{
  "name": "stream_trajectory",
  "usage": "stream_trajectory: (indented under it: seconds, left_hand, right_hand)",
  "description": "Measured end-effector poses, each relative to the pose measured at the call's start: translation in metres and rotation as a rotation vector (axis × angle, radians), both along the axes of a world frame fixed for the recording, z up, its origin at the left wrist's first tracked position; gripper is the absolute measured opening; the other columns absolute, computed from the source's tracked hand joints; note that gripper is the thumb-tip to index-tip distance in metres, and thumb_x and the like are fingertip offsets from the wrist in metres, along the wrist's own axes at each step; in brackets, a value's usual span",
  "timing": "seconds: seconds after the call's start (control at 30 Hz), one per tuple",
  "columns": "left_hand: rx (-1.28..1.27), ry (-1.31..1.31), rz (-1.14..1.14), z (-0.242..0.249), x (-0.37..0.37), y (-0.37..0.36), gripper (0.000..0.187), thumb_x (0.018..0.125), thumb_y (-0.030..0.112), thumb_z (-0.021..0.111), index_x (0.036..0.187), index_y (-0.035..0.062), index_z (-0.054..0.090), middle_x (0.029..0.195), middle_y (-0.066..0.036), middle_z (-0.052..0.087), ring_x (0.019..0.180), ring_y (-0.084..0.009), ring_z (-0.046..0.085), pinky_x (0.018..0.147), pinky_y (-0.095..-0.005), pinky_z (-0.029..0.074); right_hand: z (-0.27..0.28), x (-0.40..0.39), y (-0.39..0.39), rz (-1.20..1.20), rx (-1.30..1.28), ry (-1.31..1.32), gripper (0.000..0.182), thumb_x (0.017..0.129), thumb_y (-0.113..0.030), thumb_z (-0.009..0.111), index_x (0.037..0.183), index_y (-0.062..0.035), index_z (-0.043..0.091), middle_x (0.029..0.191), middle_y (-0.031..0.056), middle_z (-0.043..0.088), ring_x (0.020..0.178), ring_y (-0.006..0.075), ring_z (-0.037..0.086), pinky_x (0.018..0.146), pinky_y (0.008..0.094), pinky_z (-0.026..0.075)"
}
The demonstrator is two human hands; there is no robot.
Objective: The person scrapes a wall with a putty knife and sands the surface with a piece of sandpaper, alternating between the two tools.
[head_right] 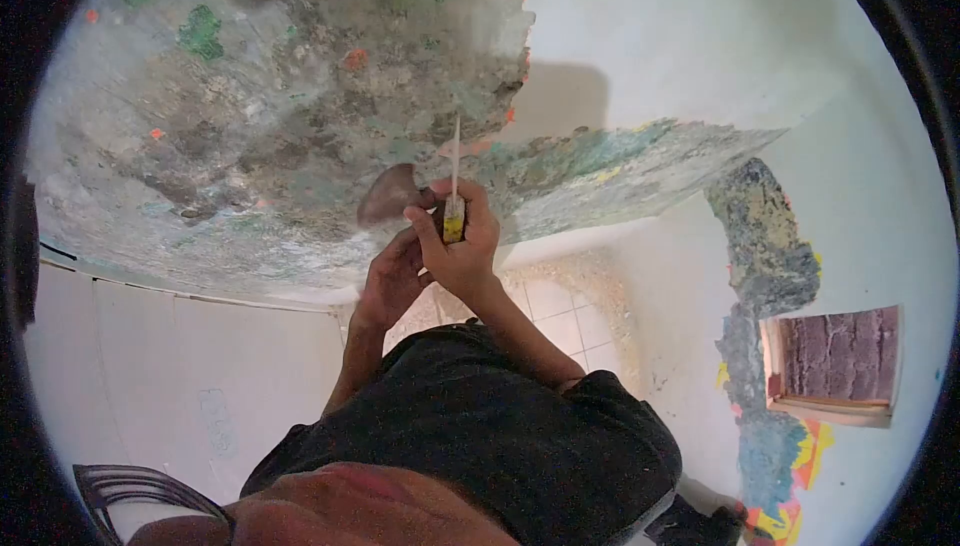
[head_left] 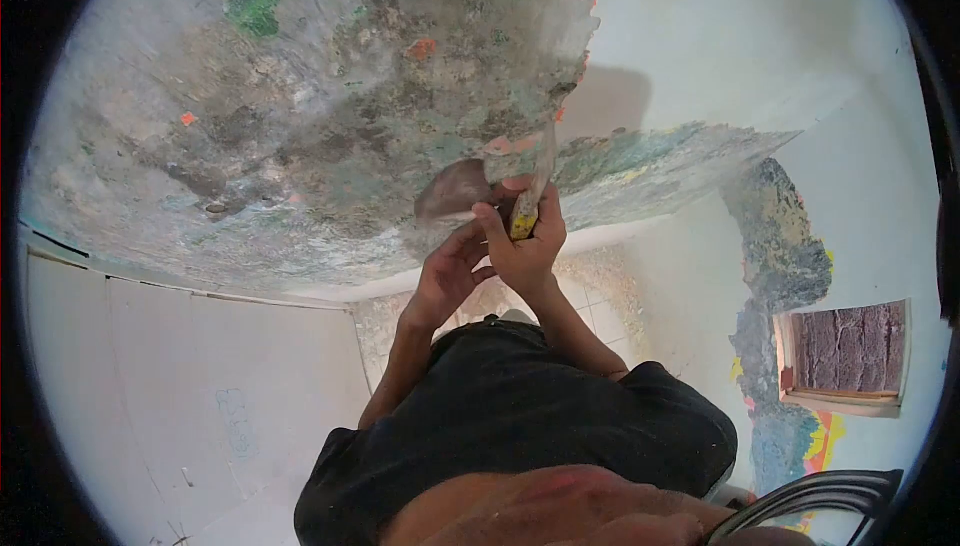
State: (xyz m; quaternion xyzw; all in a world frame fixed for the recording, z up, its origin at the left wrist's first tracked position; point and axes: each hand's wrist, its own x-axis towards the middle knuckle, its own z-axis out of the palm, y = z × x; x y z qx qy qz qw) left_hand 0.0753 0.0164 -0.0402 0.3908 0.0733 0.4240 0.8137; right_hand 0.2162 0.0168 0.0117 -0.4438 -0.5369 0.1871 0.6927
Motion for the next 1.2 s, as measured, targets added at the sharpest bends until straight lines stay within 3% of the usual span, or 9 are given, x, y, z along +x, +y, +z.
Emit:
stream_trajectory:
  seconds: [0.1,0.13,0.4,0.5,0.67,0.93,1.03,1.07,1.2]
  left_hand:
    - [0.403,0.337,0.22,0.019,0.001,-0.003,0.067,0.092,0.008,0.065,0.149,0.0012,0.031,0.143,-0.012,0.044,0.131,-0.0259,0.047,0.106,-0.0448,0.041]
    - [0.31,0.431,0.217,0.027,0.001,-0.002,0.065,0.089,-0.01,0.061,0.146,0.0008,0.033,0.142,-0.013,0.046,0.129,-0.0248,0.048,0.106,-0.0421,0.041]
    - [0.478,0.64,0.356,0.049,0.015,-0.003,0.057,0.093,-0.001,0.054,0.144,0.0012,0.029,0.129,-0.016,0.054,0.12,-0.0233,0.055,0.095,-0.0356,0.048]
    - [0.539,0.62,0.38,0.04,0.015,-0.004,0.053,0.095,0.002,0.047,0.145,-0.0001,0.026,0.127,-0.018,0.054,0.115,-0.0241,0.058,0.092,-0.0352,0.049]
    - [0.479,0.626,0.317,0.039,0.015,-0.01,0.043,0.089,0.005,0.031,0.127,-0.0046,0.05,0.093,-0.012,0.056,0.078,-0.017,0.054,0.067,-0.0303,0.049]
    - [0.414,0.524,0.33,0.034,0.013,-0.012,0.031,0.091,0.011,0.036,0.103,-0.0055,0.06,0.075,-0.009,0.056,0.062,-0.0147,0.051,0.057,-0.0286,0.044]
    - [0.436,0.727,0.3,0.031,0.01,-0.011,0.029,0.096,0.02,0.047,0.106,-0.0031,0.06,0.074,-0.009,0.056,0.061,-0.015,0.052,0.057,-0.0301,0.043]
    - [0.612,0.78,0.387,0.033,0.013,-0.012,0.033,0.098,0.029,0.055,0.111,-0.0002,0.06,0.069,-0.008,0.056,0.059,-0.0152,0.052,0.057,-0.0317,0.042]
    - [0.618,0.888,0.224,0.046,0.007,-0.012,0.035,0.1,0.03,0.053,0.121,0.002,0.055,0.073,-0.005,0.057,0.06,-0.013,0.052,0.056,-0.0308,0.044]
  right_hand:
    - [0.003,-0.002,0.004,0.044,0.005,0.037,0.04,0.081,-0.002,0.078,0.112,-0.0049,0.052,0.089,0.0037,0.062,0.076,0.0059,0.058,0.065,0.0219,0.048]
    - [0.003,-0.001,0.005,0.063,-0.01,0.003,0.042,0.081,-0.002,0.077,0.114,-0.0047,0.052,0.089,0.0037,0.062,0.076,0.0062,0.059,0.066,0.022,0.048]
    - [0.022,0.004,0.009,0.236,-0.169,0.165,0.059,0.081,0.001,0.075,0.131,-0.0029,0.044,0.086,0.0044,0.063,0.077,0.009,0.062,0.067,0.0231,0.051]
    - [0.034,0.004,0.011,0.358,-0.178,0.506,0.061,0.083,0.003,0.072,0.134,-0.0024,0.04,0.084,0.005,0.062,0.076,0.0105,0.062,0.065,0.0253,0.054]
    - [0.039,0.022,0.018,0.377,-0.11,0.471,0.059,0.083,0.002,0.072,0.133,-0.0035,0.041,0.095,0.0061,0.062,0.077,0.0114,0.063,0.067,0.0263,0.055]
    - [0.043,0.04,0.02,0.329,-0.054,0.436,0.058,0.079,0.003,0.075,0.129,-0.0049,0.046,0.087,0.0054,0.063,0.072,0.0098,0.062,0.064,0.024,0.052]
    - [0.049,0.041,0.018,0.329,-0.077,0.43,0.055,0.078,0.004,0.075,0.125,-0.005,0.049,0.083,0.0042,0.063,0.071,0.0092,0.062,0.063,0.0225,0.05]
    - [0.049,0.043,0.018,0.335,-0.079,0.428,0.054,0.078,0.004,0.076,0.124,-0.0051,0.049,0.082,0.0039,0.063,0.071,0.009,0.062,0.063,0.0221,0.05]
    - [0.061,0.059,0.018,0.272,0.011,0.45,0.051,0.077,0.005,0.076,0.12,-0.0048,0.052,0.081,0.0029,0.065,0.071,0.0081,0.062,0.063,0.0207,0.049]
